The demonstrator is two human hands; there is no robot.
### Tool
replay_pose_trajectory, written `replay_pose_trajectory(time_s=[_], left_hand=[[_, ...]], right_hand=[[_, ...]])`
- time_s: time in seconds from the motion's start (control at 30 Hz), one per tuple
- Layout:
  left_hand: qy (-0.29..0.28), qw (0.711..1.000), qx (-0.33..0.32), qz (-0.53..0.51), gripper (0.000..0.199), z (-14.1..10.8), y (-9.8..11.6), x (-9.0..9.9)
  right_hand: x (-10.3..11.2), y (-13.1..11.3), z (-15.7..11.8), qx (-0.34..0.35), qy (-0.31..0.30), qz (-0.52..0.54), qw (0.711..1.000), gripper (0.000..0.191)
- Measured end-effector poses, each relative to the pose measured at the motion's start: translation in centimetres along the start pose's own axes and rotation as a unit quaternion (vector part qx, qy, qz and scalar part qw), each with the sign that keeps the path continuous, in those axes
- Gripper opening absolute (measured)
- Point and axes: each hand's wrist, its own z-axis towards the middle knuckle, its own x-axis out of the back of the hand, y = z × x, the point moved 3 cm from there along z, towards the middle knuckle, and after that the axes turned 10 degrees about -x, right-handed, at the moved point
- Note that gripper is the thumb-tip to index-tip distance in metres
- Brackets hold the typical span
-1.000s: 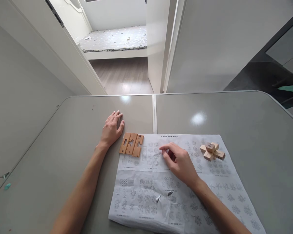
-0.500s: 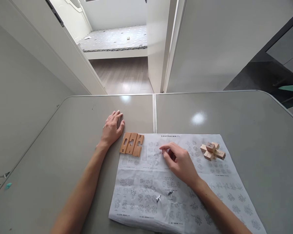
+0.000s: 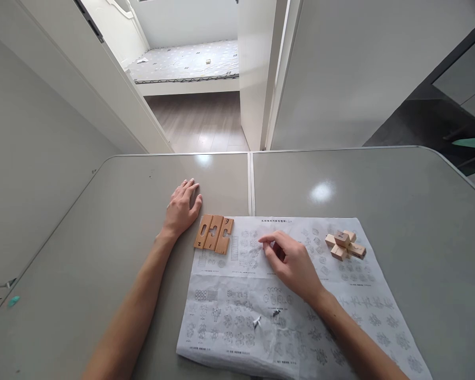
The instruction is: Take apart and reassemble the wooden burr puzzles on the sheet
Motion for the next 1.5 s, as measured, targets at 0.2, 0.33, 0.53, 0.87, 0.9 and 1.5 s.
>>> replay_pose_trajectory(time_s=[0.2,0.33,0.53,0.87,0.9,1.5], left_hand=[[-0.002,1.000,0.000,0.006,0.045,0.02,0.08,0.04],[-0.001,1.000,-0.002,0.008,0.045,0.01,0.14,0.08],[-0.002,1.000,-0.004,0.008,0.045,0.03,0.10,0.09],[0.001,1.000,0.000,-0.002,0.045,0.00,0.03,-0.04],[0.002,1.000,0.000,-0.001,0.045,-0.01,0.02,-0.05],[0.000,1.000,-0.003,0.003,0.045,0.04,0.12,0.03]], right_hand=[[-0.03,0.01,-0.02,-0.003,-0.003,0.000,1.000,0.020],[0.01,-0.07,-0.03,-0.001,-0.002,-0.001,1.000,0.019],[0.06,-0.15,0.01,0.004,0.002,-0.006,1.000,0.019],[0.04,-0.05,-0.01,0.008,0.004,-0.010,1.000,0.020],[0.04,-0.04,-0.01,0.008,0.004,-0.010,1.000,0.020],[0.07,-0.11,-0.05,0.007,0.006,-0.011,1.000,0.020]])
